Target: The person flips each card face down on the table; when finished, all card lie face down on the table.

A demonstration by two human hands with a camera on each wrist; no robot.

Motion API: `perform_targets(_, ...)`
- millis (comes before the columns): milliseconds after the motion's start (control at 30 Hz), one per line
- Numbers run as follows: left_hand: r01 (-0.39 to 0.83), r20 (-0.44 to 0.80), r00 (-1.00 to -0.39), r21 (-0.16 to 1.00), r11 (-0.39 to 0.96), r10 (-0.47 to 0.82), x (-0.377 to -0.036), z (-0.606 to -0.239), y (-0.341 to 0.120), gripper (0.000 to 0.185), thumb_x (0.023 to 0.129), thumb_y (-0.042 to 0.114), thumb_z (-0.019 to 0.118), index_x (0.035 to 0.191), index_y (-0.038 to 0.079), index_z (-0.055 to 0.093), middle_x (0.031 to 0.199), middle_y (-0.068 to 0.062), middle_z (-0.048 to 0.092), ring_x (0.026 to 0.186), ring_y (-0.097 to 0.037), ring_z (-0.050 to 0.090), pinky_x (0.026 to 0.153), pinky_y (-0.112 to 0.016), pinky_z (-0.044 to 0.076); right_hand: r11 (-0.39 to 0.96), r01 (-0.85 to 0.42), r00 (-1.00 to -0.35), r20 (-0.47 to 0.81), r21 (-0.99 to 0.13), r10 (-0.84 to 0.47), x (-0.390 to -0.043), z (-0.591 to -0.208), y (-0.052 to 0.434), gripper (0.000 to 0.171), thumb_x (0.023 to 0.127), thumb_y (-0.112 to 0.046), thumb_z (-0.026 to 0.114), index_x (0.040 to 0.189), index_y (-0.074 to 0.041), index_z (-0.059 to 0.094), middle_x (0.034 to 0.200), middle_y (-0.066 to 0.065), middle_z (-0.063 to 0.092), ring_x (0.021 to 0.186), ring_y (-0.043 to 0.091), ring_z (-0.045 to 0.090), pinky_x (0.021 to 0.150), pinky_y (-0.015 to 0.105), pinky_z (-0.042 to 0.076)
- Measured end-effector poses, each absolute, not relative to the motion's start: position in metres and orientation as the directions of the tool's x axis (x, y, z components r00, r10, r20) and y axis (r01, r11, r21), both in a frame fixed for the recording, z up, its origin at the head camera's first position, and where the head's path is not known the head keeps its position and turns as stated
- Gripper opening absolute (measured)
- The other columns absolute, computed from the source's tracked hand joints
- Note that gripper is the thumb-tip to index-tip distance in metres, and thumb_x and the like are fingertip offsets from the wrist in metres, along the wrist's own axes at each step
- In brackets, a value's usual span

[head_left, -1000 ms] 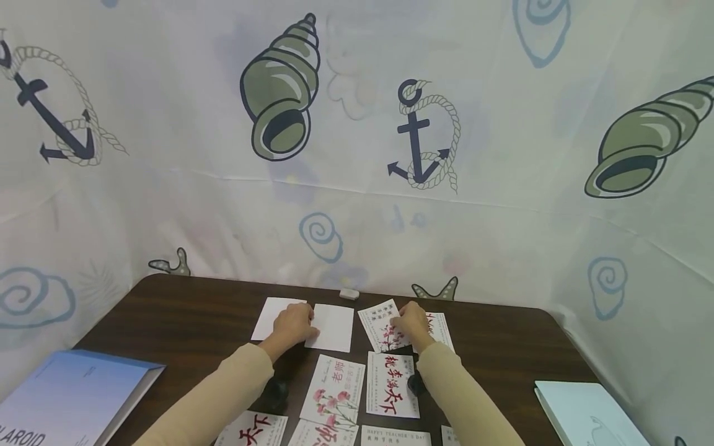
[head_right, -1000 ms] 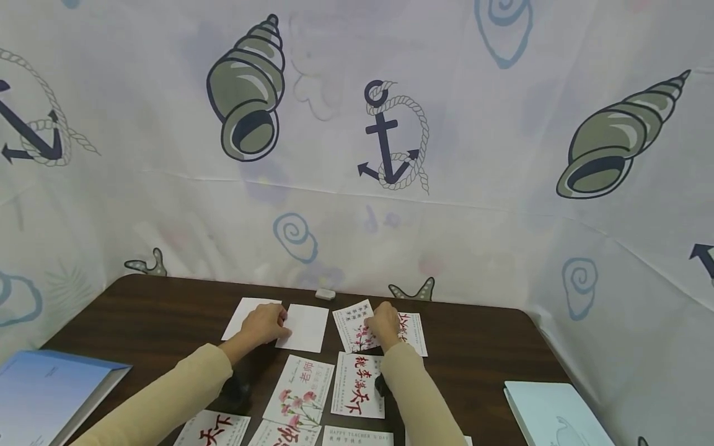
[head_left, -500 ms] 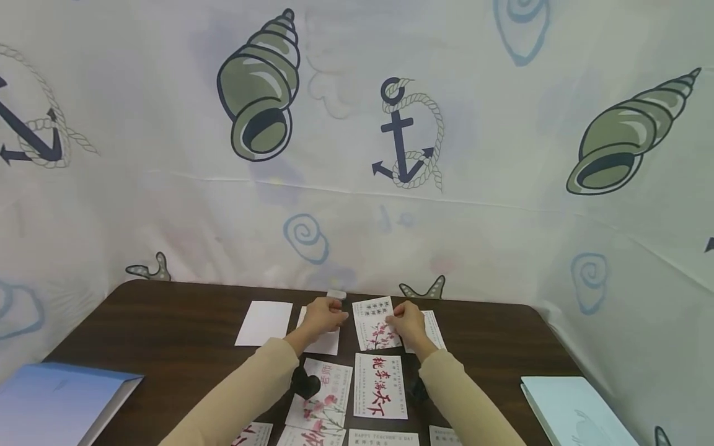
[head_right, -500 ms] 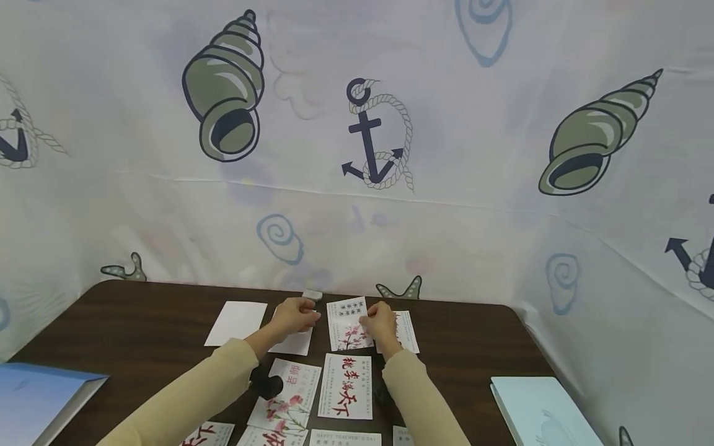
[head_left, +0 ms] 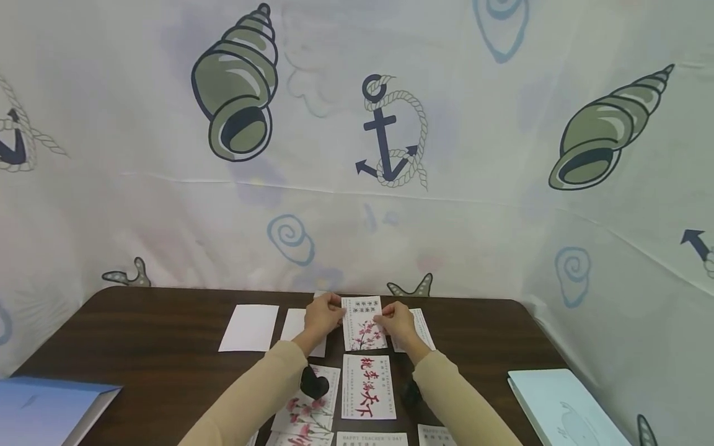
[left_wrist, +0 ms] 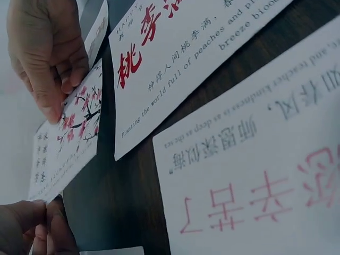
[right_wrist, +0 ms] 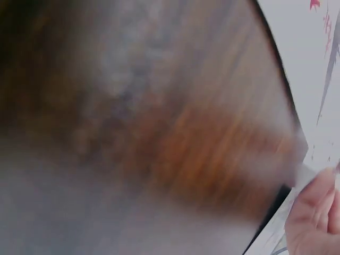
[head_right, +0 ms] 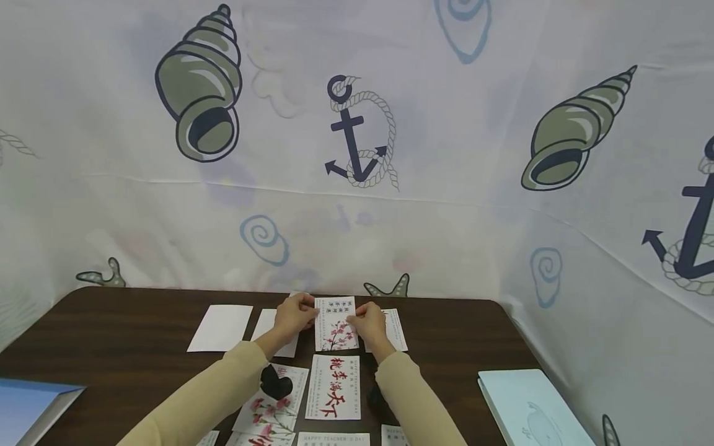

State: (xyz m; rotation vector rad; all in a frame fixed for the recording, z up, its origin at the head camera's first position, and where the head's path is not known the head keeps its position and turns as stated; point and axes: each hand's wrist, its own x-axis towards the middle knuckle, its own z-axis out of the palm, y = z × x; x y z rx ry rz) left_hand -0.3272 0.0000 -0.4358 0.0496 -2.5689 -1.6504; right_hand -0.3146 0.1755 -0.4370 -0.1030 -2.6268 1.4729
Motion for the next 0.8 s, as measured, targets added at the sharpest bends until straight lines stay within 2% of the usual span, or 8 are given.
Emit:
perform_targets(133, 0.002, 0.035, -0.997, 0.916, 0.401, -0.075, -0.328, -0.435, -0.001, 0.024, 0.081, 0.004, 0.067, 0.104, 0.002, 0.064, 0.076, -0.008, 0.067, 0.054, -0.010, 0.062, 0.055, -0.025, 0.053, 0.539, -0.038, -0.984, 0.125, -0.841, 0.126, -0.308, -0.436, 0.168, 0.021, 0.082, -0.005, 0.069, 0.097, 0.004, 0.057, 0.077, 0.005, 0.051, 0.064, 0.011, 0.049, 0.056, 0.023, 0.048)
perform_targets(267, -0.015, 0.013, -0.997, 0.931, 0.365, -0.072, -0.329, -0.432, 0.001, 0.026, 0.079, 0.002, 0.065, 0.105, 0.002, 0.064, 0.078, -0.009, 0.067, 0.054, -0.008, 0.060, 0.055, -0.023, 0.053, 0.496, -0.095, -0.993, 0.116, -0.863, 0.010, -0.298, -0.432, 0.156, 0.025, 0.082, -0.010, 0.071, 0.100, 0.003, 0.059, 0.078, 0.005, 0.054, 0.065, 0.011, 0.047, 0.055, 0.021, 0.041)
perform_targets(433, 0.001, 0.025, -0.998, 0.934, 0.357, -0.063, -0.327, -0.425, 0.003, 0.028, 0.077, 0.004, 0.062, 0.105, 0.003, 0.065, 0.076, -0.007, 0.066, 0.053, -0.006, 0.059, 0.054, -0.023, 0.053, 0.514, -0.146, -0.989, 0.113, -0.845, -0.095, -0.288, -0.428, 0.142, 0.037, 0.078, -0.019, 0.076, 0.101, 0.003, 0.058, 0.079, 0.005, 0.056, 0.066, 0.009, 0.047, 0.056, 0.022, 0.041)
perform_targets(567, 0.009, 0.019, -0.999, 0.954, 0.299, -0.032, -0.323, -0.420, 0.004, 0.028, 0.080, 0.004, 0.060, 0.107, 0.001, 0.064, 0.076, -0.007, 0.065, 0.053, -0.006, 0.059, 0.055, -0.024, 0.054, 0.545, -0.177, -0.984, 0.141, -0.820, -0.109, -0.285, -0.425, 0.140, 0.035, 0.077, -0.015, 0.076, 0.100, 0.004, 0.057, 0.080, 0.008, 0.059, 0.067, 0.011, 0.050, 0.057, 0.022, 0.043)
perform_targets(700, 0.029, 0.023, -0.999, 0.978, 0.208, 0.031, -0.321, -0.417, 0.004, 0.026, 0.089, 0.004, 0.056, 0.113, -0.003, 0.061, 0.087, -0.015, 0.066, 0.060, -0.008, 0.061, 0.061, -0.026, 0.055, 0.544, -0.194, -0.981, 0.160, -0.816, -0.110, -0.283, -0.419, 0.143, 0.026, 0.080, -0.009, 0.070, 0.101, 0.003, 0.060, 0.083, 0.009, 0.062, 0.071, 0.012, 0.055, 0.059, 0.022, 0.046)
perform_targets(800, 0.035, 0.017, -0.994, 0.985, 0.166, 0.105, -0.319, -0.419, 0.003, 0.029, 0.093, 0.005, 0.053, 0.121, -0.004, 0.058, 0.101, -0.020, 0.065, 0.072, -0.017, 0.066, 0.068, -0.029, 0.056, 0.491, -0.204, -0.979, 0.177, -0.847, -0.102, -0.282, -0.415, 0.146, 0.023, 0.081, -0.005, 0.065, 0.102, 0.004, 0.062, 0.083, 0.009, 0.061, 0.070, 0.011, 0.054, 0.058, 0.021, 0.047)
